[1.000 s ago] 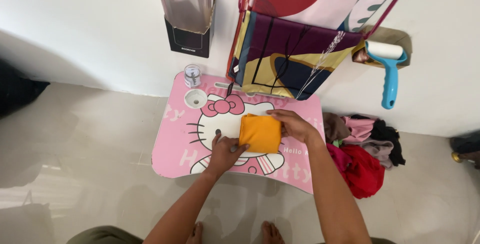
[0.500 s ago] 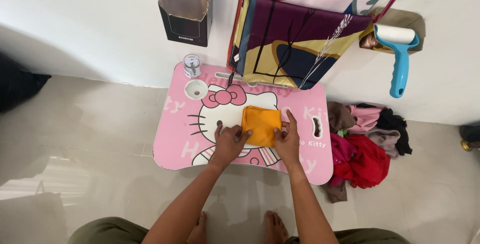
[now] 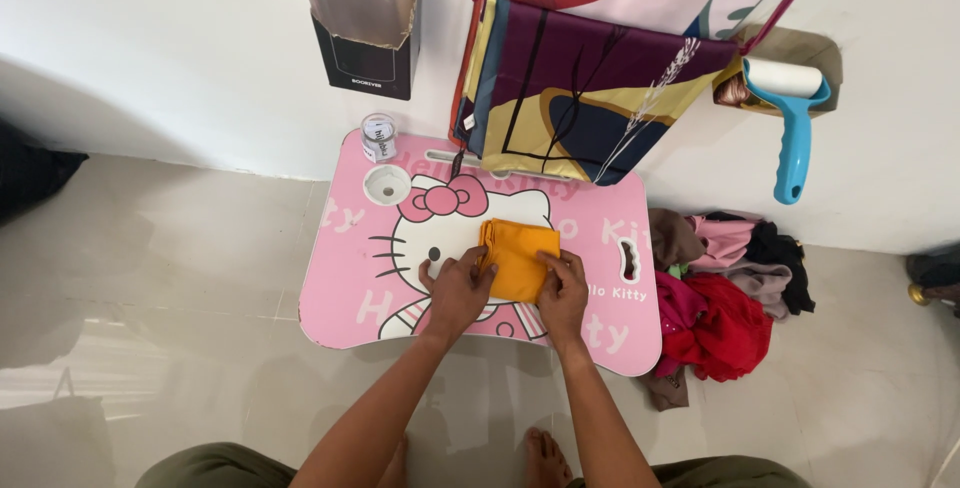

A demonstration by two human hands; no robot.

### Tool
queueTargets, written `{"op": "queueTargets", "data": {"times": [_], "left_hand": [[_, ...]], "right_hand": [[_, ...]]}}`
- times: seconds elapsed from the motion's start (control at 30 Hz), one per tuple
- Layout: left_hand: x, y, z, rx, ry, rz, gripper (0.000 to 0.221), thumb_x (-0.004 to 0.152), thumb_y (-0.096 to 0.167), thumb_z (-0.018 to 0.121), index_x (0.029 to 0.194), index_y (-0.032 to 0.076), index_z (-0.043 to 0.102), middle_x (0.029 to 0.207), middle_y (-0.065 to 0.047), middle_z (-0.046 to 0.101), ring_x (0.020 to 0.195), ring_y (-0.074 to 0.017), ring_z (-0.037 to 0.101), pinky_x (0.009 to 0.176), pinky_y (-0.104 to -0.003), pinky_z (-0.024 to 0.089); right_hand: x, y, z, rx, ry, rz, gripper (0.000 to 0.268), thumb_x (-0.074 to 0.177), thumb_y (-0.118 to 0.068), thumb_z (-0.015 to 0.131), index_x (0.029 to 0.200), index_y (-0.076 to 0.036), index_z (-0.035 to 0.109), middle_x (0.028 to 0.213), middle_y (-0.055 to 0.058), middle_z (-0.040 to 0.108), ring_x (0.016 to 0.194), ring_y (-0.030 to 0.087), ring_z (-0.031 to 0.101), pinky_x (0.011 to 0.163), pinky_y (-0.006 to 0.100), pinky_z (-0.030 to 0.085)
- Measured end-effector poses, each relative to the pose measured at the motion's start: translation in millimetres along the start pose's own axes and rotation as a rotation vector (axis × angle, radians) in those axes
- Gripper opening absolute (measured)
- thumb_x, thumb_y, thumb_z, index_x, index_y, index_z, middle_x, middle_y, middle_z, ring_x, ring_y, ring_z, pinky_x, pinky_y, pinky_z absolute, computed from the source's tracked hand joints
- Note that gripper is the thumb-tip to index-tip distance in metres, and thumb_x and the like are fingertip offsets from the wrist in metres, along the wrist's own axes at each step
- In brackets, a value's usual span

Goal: Lint rolling, folding, and placing small fabric items into plastic packaging sleeves.

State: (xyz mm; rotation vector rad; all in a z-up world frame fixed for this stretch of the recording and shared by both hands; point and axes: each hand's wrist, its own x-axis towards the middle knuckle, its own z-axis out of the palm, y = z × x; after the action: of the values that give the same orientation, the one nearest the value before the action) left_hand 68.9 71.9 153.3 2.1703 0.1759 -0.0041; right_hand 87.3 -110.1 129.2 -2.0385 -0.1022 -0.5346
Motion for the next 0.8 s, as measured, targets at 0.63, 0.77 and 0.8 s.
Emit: {"op": "queueTargets", "data": {"times": [0.63, 0.77, 0.8], "left_hand": [[-10.3, -7.6, 11.6, 0.106, 0.169, 0.205, 0.014, 0.101, 0.027, 0.066, 0.108, 0.016, 0.06, 0.086, -0.004, 0.068, 0.101, -0.0221, 0.066, 0.113, -0.067, 0.009], [-8.9, -13.8, 15.7, 0.153, 0.192, 0.264, 0.012, 0.1, 0.024, 0.065, 0.108, 0.018, 0.058, 0.083, -0.003, 0.066, 0.098, -0.0211, 0.065, 0.111, -0.068, 0.009], [-9.4, -14.3, 16.9, 0.138, 0.194, 0.265, 0.01, 0.1, 0.023, 0.064, 0.107, 0.018, 0.059, 0.082, -0.003, 0.066, 0.097, -0.0209, 0.064, 0.111, -0.068, 0.009]], "right_hand": [[113.4, -53.3, 21.7, -0.437, -0.949, -0.142, 0.056, 0.074, -0.006, 0.067, 0.129, -0.017, 0.068, 0.12, 0.01, 0.067, 0.123, 0.036, 0.056, 0.106, 0.054, 0.041], [118.8, -50.8, 27.7, -0.505, -0.994, -0.153, 0.044, 0.07, -0.014, 0.07, 0.114, -0.017, 0.074, 0.108, 0.009, 0.069, 0.113, 0.035, 0.061, 0.101, 0.054, 0.045], [119.5, -50.4, 28.3, -0.522, -0.991, -0.143, 0.04, 0.068, -0.017, 0.071, 0.108, -0.018, 0.076, 0.104, 0.006, 0.069, 0.109, 0.033, 0.062, 0.099, 0.052, 0.046]]}}
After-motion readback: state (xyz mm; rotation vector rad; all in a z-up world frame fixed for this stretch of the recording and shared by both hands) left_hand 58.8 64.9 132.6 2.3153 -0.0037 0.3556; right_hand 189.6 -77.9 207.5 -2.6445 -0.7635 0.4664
